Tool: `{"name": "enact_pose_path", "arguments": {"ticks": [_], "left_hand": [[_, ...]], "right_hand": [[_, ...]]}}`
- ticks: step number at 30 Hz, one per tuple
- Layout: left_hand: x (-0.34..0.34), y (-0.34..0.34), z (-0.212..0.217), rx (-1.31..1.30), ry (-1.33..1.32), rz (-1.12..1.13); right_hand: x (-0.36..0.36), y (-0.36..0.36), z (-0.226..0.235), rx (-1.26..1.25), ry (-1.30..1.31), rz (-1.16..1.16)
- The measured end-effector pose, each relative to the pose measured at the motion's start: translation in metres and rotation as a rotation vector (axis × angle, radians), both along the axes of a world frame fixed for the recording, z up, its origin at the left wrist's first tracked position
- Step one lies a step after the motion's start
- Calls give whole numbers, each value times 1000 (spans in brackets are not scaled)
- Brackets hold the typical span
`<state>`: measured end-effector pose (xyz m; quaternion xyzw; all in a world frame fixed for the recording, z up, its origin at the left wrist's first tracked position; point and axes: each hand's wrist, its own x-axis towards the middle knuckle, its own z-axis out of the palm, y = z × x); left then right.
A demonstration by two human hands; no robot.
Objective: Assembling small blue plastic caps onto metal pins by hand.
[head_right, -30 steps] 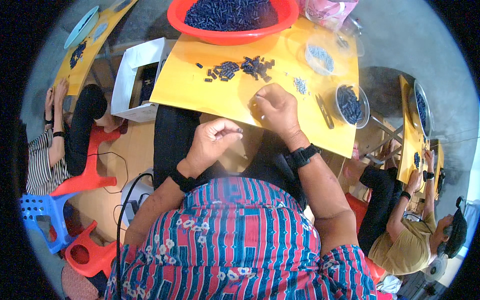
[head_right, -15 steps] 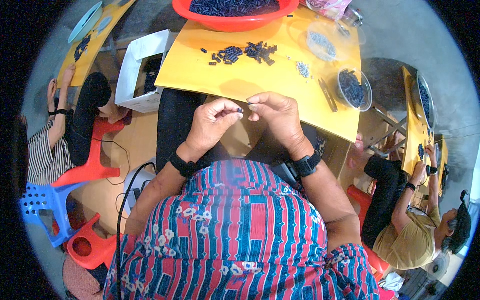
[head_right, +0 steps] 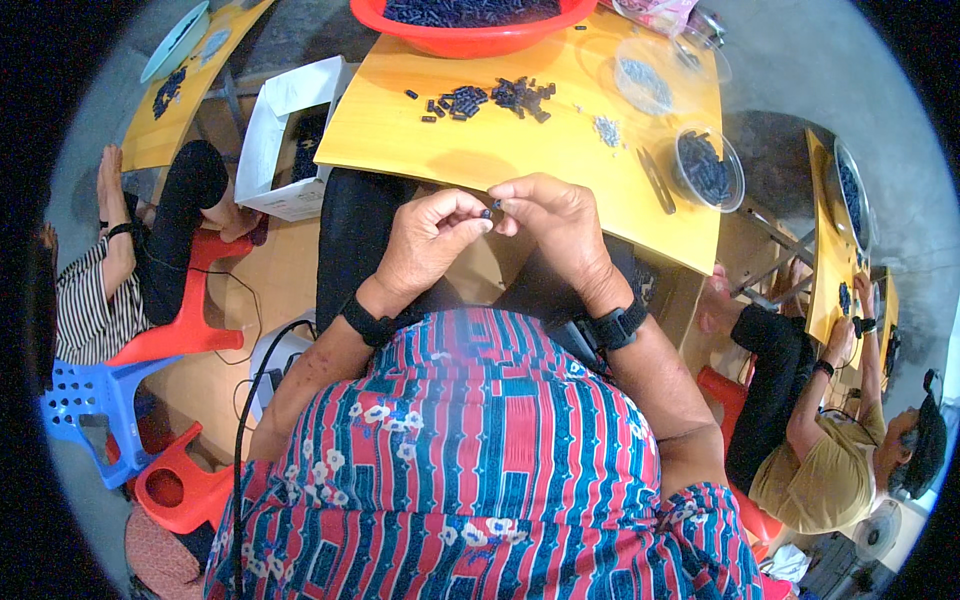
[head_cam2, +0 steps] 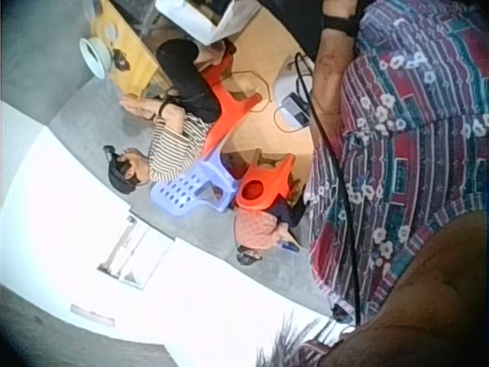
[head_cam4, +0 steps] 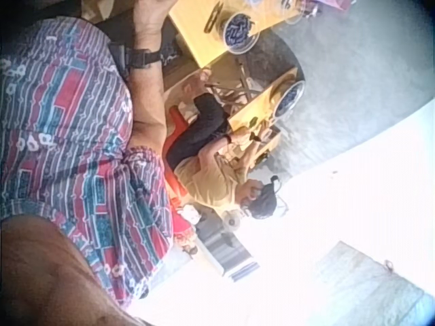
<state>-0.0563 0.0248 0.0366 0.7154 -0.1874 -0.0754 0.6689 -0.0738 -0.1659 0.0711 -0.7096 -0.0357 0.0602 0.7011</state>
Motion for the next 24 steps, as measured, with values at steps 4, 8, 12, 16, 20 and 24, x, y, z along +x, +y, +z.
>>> {"name": "enact_pose_path", "arguments": {"ticks": [4,8,12,16,20,24], "left_hand": [[0,-1,2,6,-7,-1],[0,1,1,50,22,-35],[0,2,4,100,10,-18],[0,2,3,95,-16,0],[-1,2,3,113,-45,12],[-1,1,4,147,-62,15]], "right_hand": [[0,0,-2,37,14,4],[1,2,0,-25,-17,43],[1,4,1,-70,-62,38],[0,6,4,-165,-94,36],[-1,5,1,-250,-130,32],[0,4,-3,-287,-144,22]]}}
